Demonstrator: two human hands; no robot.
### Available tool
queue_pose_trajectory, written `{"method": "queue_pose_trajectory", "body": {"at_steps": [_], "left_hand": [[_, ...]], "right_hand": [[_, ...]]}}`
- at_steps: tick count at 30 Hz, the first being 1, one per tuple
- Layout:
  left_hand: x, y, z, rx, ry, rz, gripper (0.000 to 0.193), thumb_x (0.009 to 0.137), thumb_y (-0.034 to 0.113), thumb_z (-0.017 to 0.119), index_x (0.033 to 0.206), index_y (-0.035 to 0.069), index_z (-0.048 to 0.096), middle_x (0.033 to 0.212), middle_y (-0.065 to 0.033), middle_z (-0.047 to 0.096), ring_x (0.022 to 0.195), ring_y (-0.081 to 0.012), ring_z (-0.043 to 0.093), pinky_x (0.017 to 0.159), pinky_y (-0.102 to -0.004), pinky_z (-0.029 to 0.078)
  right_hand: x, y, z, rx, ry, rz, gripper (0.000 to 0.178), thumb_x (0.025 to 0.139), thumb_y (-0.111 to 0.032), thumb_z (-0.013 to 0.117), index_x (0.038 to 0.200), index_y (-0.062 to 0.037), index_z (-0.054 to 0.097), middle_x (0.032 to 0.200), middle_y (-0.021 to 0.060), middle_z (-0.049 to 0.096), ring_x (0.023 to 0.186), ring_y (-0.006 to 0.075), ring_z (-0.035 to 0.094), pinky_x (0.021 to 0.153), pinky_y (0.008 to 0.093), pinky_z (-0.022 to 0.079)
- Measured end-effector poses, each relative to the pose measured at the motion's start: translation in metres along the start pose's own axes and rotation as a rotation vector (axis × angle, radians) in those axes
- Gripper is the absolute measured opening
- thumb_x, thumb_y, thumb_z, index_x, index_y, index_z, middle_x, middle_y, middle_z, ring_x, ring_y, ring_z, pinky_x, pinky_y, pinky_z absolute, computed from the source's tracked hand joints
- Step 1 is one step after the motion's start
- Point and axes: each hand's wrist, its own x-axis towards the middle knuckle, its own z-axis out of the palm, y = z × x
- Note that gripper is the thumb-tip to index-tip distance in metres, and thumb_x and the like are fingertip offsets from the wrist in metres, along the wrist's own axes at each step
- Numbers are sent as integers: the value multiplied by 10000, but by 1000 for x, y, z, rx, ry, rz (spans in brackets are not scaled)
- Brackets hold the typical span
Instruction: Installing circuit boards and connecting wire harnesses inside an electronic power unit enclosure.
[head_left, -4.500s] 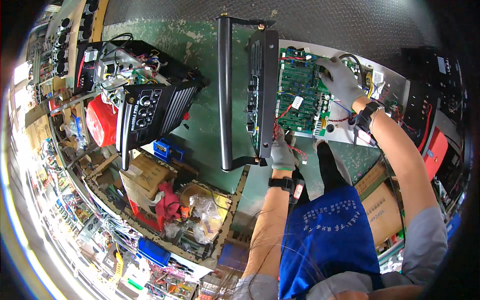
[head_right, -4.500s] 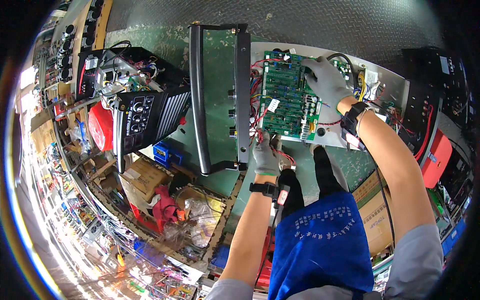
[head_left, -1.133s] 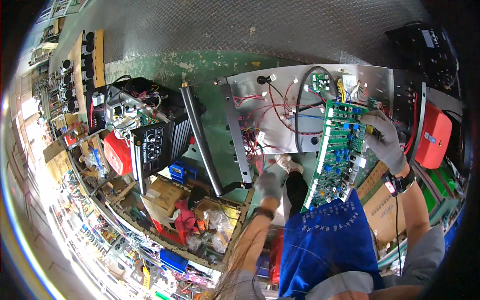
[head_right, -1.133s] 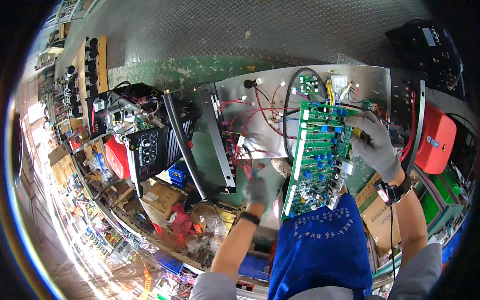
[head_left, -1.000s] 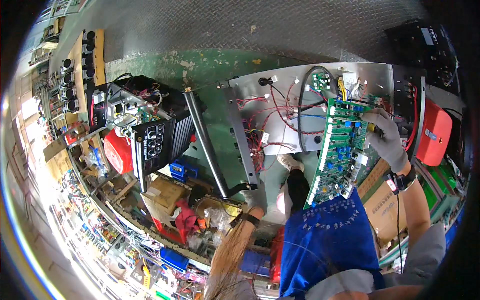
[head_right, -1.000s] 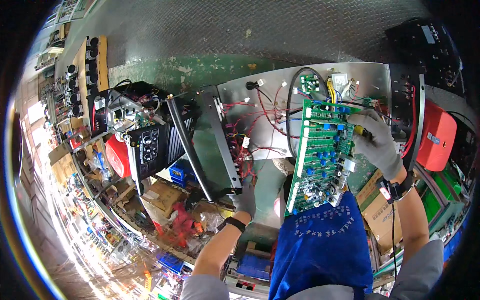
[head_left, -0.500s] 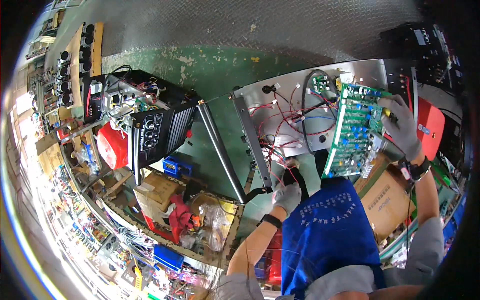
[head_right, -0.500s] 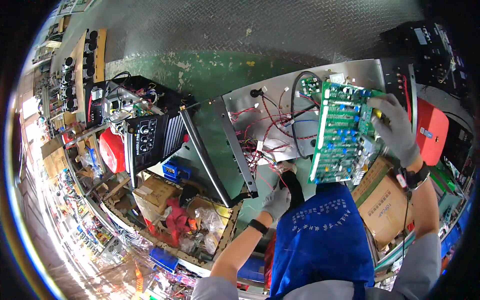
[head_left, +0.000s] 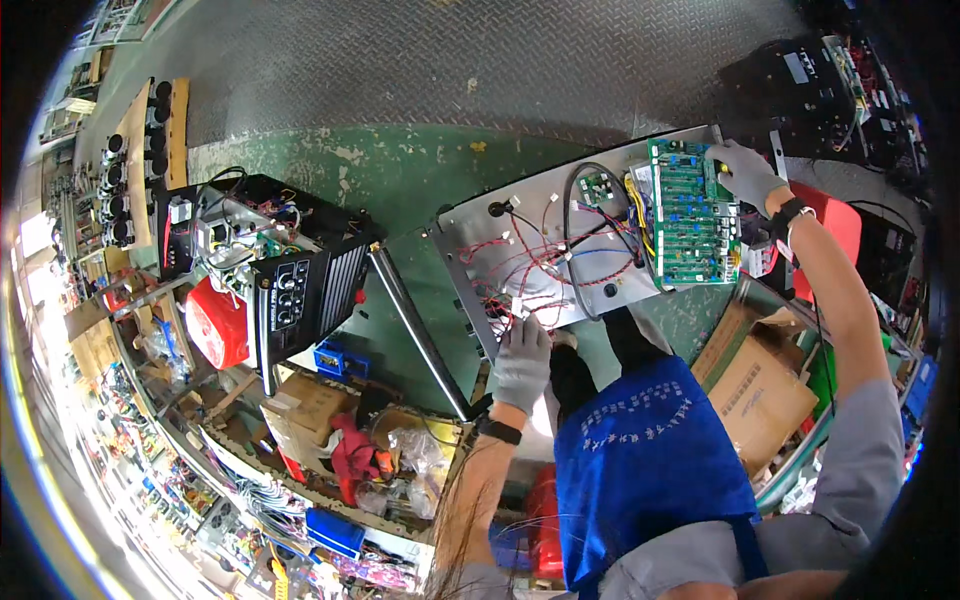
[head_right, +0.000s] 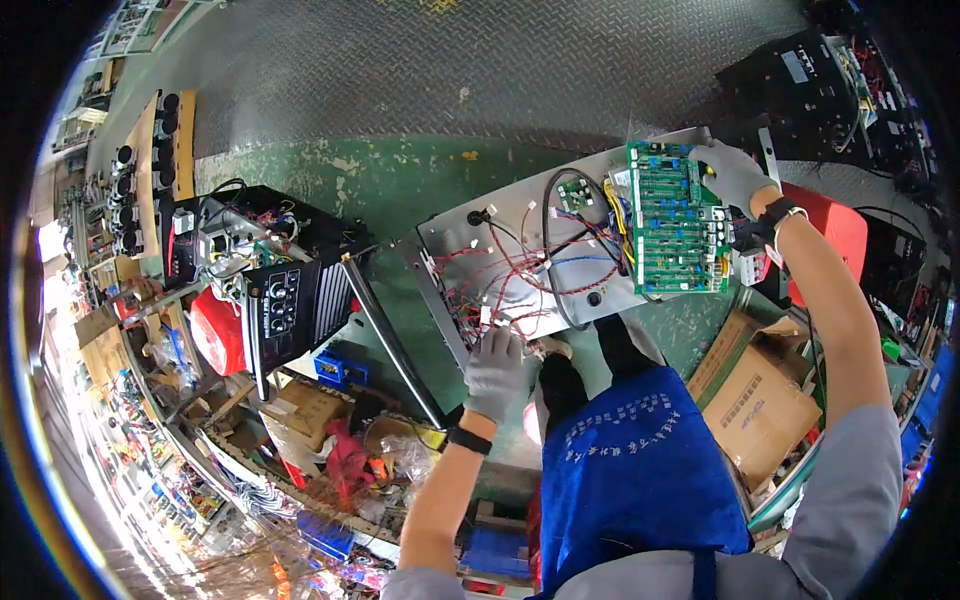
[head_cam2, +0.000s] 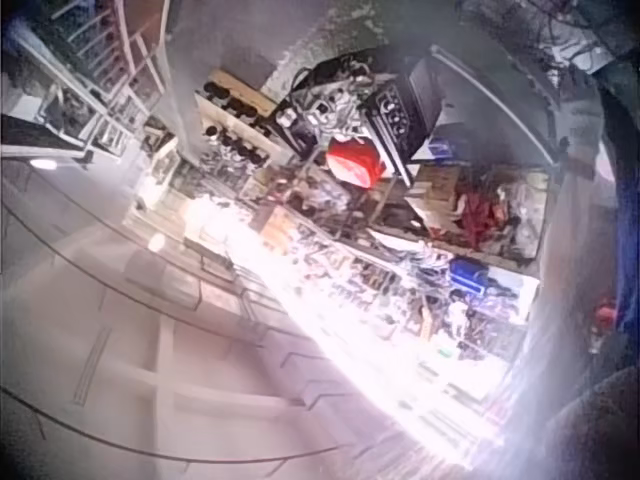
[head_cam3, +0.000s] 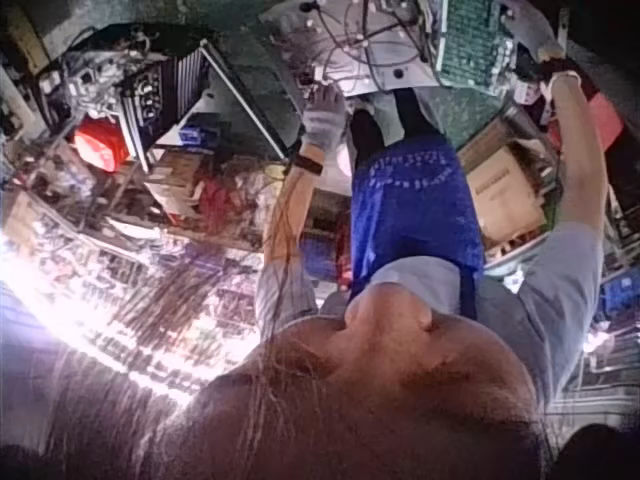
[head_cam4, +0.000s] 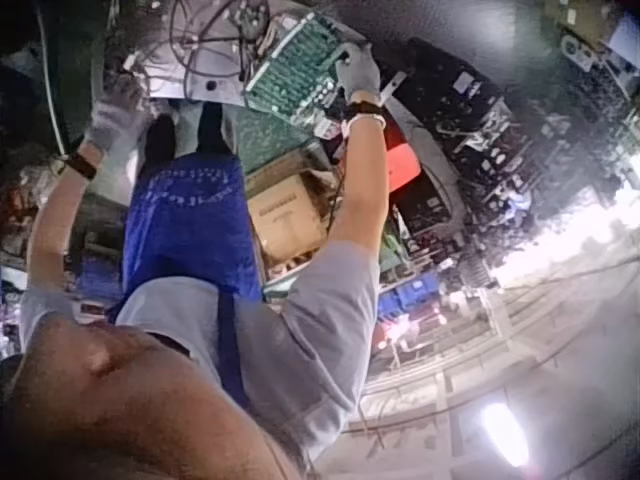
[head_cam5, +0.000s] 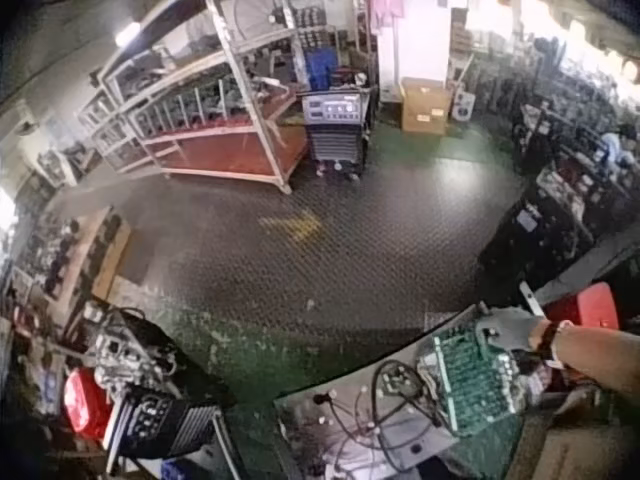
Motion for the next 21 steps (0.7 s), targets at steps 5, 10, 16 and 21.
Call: {"method": "queue_pose_trajectory", "body": {"at_steps": [5, 10, 16, 21], "left_hand": [[13, -20, -1, 124, 17, 95, 260, 719, 184, 571, 941, 50, 584, 979, -72, 566, 939, -237, 553, 759, -368, 478], [18, -21, -11, 65, 12, 23, 353, 750, 217, 592, 1056, 40, 581, 1057, -94, 572, 973, -261, 553, 831, -396, 457], [-27, 38, -8, -227, 186, -42, 485, 822, 287, 568, 1249, 65, 509, 1220, -142, 522, 1089, -324, 506, 951, -464, 392], [-79, 28, 45, -285, -102, -229, 486, 826, 308, 570, 1238, 57, 512, 1201, -115, 542, 1108, -335, 507, 979, -452, 370]], "right_hand": [[3, 15, 32, -259, -73, 149, 418, 787, -132, 630, 1194, -118, 538, 1041, 179, 602, 975, 352, 596, 843, 449, 472], [9, 4, 40, -364, -48, 118, 391, 793, -139, 620, 1176, -108, 551, 1088, 181, 602, 951, 358, 601, 801, 462, 482], [-8, 1, 42, -262, 136, 172, 361, 814, -131, 576, 1174, -107, 568, 1169, 198, 575, 949, 369, 600, 815, 467, 477], [-29, 16, 61, -205, 303, 161, 336, 897, -227, 500, 1212, -119, 552, 1058, 211, 599, 892, 389, 601, 788, 455, 481]]}}
